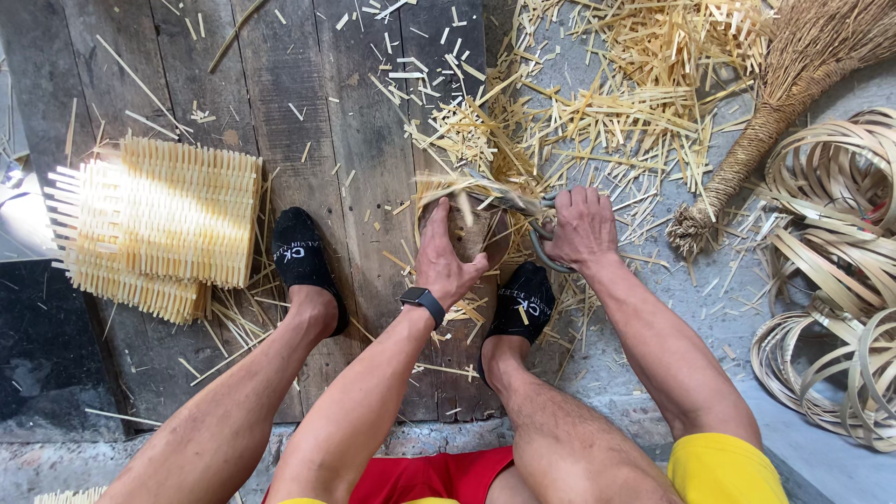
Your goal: The person sits on the floor and repeatedly assembles small round bamboo trays. They place a woven bamboo mat on a perforated wooden mold, fit a bamboo ring around the edge, and use shears to trim the excess mat material flush with the ring. Finished trays are stacked nearby.
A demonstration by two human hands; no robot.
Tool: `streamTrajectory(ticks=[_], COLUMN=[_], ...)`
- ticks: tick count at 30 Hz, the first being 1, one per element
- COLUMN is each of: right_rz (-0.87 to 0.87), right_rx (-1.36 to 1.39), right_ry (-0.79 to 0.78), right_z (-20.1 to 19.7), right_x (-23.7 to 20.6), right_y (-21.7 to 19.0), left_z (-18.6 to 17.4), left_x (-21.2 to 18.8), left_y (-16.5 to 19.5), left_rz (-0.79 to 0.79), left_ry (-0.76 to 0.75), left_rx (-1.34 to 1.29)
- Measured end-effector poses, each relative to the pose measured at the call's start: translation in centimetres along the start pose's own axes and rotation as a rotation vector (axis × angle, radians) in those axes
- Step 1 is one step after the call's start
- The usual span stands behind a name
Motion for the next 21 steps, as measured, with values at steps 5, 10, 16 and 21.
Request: streamTrajectory(ticks=[5,10,16,21], right_rz=[0.018,-0.080,0.023,-0.017], right_rx=[0.131,0.089,0.125,0.090], right_ry=[-0.249,0.070,-0.139,0.022], right_z=[2.2,-0.2,1.5,0.1], right_x=[-1.0,-0.8,-0.9,-1.4], right_y=[2.1,0.7,1.1,1.6], left_z=[0.2,-0.5,-0.5,0.3], left_x=[0.5,1.3,0.8,0.0], left_y=[-1.6,-0.5,-0.1,0.4], left_rz=[-0.205,0.062,-0.015,-0.214], left_ry=[-0.245,-0.226,-0.199,-0.029], left_rx=[-0.016,0.041,0.178,0.082])
Point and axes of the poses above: each hand's wrist, its own x-axis towards the middle knuckle, its own z-axis out of the palm, y = z × x, the point moved 6 cm from there along x, towards the middle knuckle, and after that the axes turned 6 degrees about -y, right-handed, at the moved point
